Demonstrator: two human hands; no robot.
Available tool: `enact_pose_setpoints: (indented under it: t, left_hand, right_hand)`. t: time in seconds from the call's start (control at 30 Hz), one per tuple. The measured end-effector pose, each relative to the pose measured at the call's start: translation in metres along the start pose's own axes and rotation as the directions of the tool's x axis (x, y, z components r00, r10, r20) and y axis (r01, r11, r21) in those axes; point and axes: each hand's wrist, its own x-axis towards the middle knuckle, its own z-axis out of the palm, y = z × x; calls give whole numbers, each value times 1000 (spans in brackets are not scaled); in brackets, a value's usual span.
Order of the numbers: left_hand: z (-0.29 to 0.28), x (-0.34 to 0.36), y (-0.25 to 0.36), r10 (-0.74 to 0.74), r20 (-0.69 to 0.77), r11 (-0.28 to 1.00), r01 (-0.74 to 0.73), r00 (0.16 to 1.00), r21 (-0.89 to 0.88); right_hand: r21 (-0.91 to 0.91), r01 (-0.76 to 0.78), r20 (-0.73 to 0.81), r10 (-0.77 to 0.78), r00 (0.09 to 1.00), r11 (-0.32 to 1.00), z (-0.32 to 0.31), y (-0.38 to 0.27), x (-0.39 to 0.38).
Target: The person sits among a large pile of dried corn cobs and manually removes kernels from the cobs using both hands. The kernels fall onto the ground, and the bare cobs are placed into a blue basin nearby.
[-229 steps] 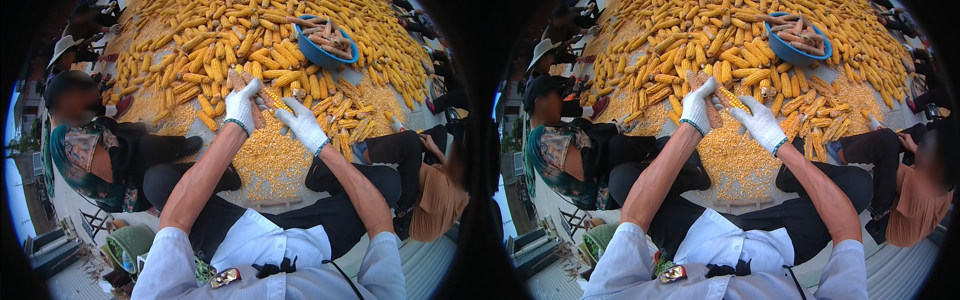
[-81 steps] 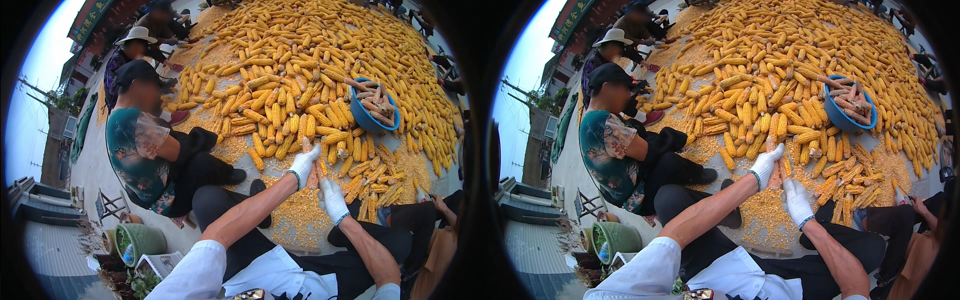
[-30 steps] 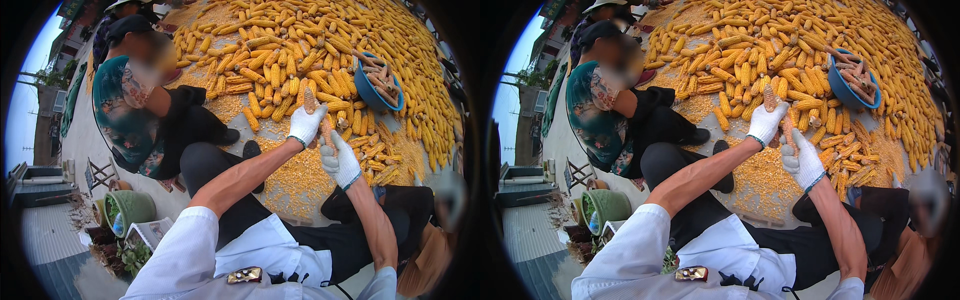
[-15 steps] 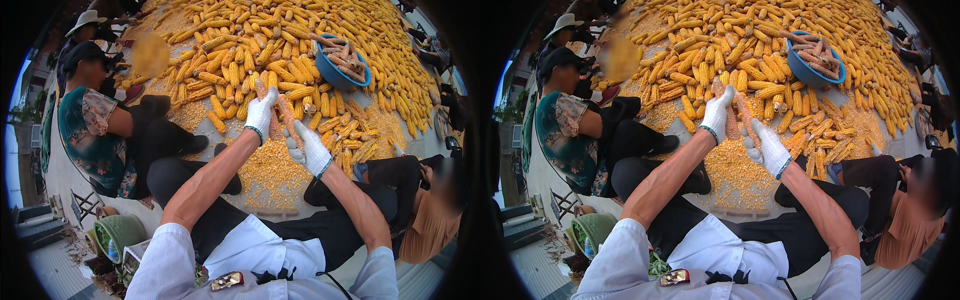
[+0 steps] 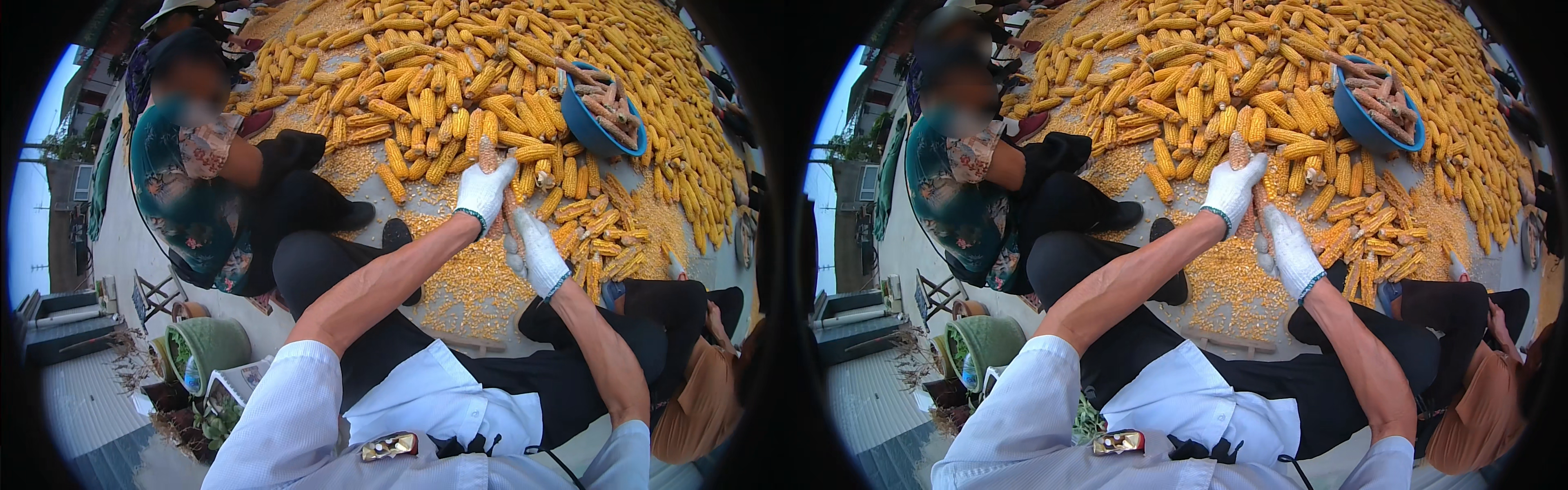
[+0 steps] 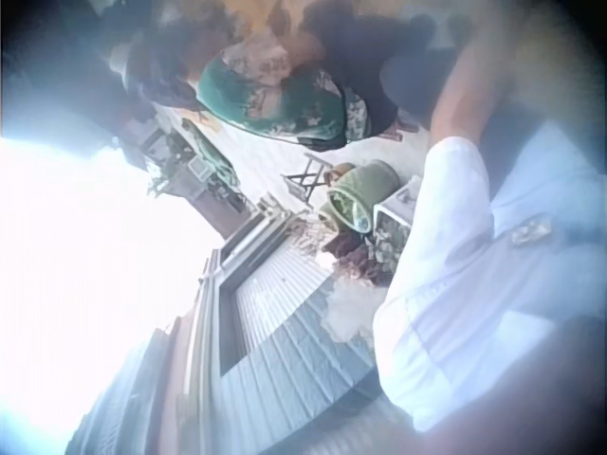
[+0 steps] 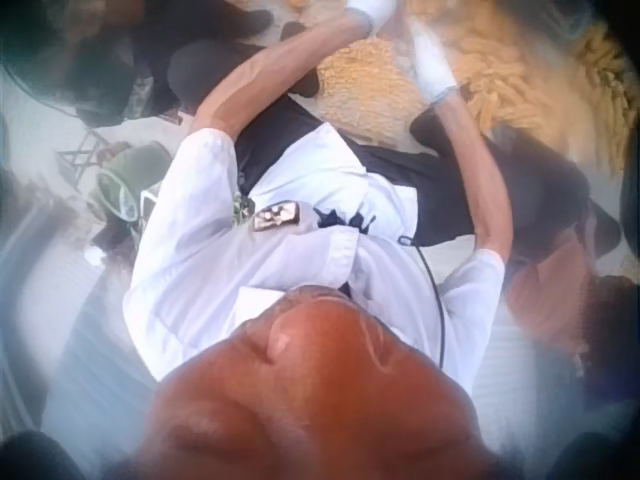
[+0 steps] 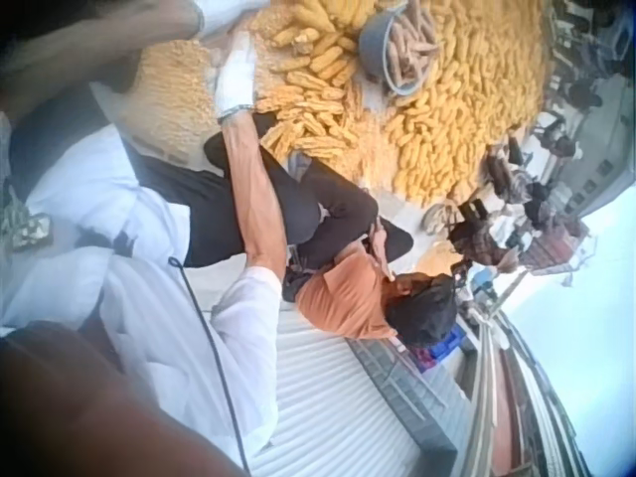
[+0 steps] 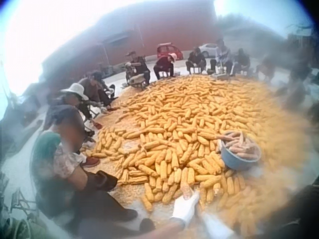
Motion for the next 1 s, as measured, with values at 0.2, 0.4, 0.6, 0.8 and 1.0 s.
enact_pose_setpoints:
  t: [0.2,0.4,0.6,0.8,1.0]
  left_hand:
    - [-1,-1,9,86,49,932,-97,995,349]
    - [-5,6,10,207,59,842,-209,977,497]
    - [-5,5,11,134,65,867,-149,989,476]
    - [-7,7,15,126,29,895,-126,992,429]
    - [1,10,13,233,80,826,-240,969,510]
  right_hand:
    - [79,31,13,-32,999,996,-2,-4,-3]
    - [-64,114,-50,-118,992,991,0,-7,-2]
    - [441,-145,236,42,971,886,-21,-7,-1]
    - [366,-60,128,13,992,929,-10,-8,-7]
    - [150,-8,13,6,1000,989,-5,8,-3]
